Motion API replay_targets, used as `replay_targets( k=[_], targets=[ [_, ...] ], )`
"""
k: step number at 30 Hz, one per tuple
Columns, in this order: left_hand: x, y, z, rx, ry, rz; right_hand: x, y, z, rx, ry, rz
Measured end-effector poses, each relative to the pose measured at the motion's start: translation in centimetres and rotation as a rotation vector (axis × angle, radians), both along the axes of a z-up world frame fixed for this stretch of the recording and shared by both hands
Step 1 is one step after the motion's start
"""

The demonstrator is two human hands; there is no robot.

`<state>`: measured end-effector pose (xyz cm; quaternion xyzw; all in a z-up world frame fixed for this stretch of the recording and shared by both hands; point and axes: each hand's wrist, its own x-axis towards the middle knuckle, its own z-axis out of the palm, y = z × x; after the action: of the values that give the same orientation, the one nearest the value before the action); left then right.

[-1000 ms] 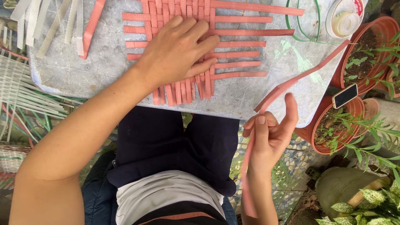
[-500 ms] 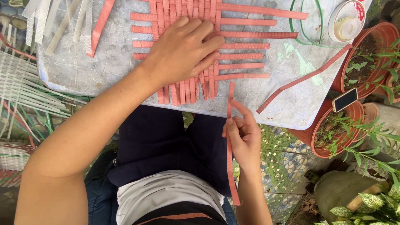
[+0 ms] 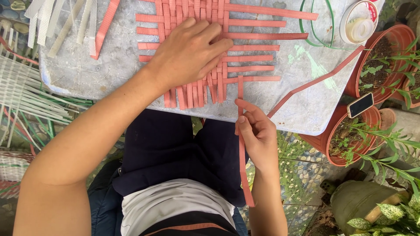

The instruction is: The person is weaving pink plastic strips into a rectangular mat on a small white table.

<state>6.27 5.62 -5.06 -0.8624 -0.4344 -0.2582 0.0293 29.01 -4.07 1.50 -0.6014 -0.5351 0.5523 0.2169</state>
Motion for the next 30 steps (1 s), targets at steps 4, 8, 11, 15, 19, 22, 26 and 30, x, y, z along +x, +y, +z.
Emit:
replay_targets(
  k=[4,8,11,15,19,22,26,30],
  targets=[
    [0.0,0.0,0.1,0.023,0.009,-0.014,0.0,0.6,-0.1,-0.026,-0.028,0.065],
    [-0.2,0.1,0.1,-0.001,-0.023,-0.107,0.0,1.6,-0.9,0.031,0.002,0.071],
    [-0.2,0.1,0.5,-0.006,-0.109,-0.197,-0.2,2.1,-0.6,0.032,0.077,0.114],
    [-0.1,0.3,0.2,-0.055,-0.059,-0.215,-0.6,2.3,-0.3,0.078,-0.079,0.155],
    [0.0,0.2,0.3,-0.092,-0.030,-0.205,-0.6,2.2,-0.2,0.111,-0.180,0.176],
    [0.0,0.2,0.4,-0.077,-0.042,-0.203,-0.5,2.2,-0.3,0.122,-0.203,0.207],
    [-0.1,0.1,0.3,-0.070,-0.027,-0.203,-0.2,1.9,-0.2,0.143,-0.206,0.224],
    [-0.1,0.2,0.3,-0.079,-0.045,-0.199,-0.1,1.9,-0.4,0.179,-0.209,0.240]
  ],
)
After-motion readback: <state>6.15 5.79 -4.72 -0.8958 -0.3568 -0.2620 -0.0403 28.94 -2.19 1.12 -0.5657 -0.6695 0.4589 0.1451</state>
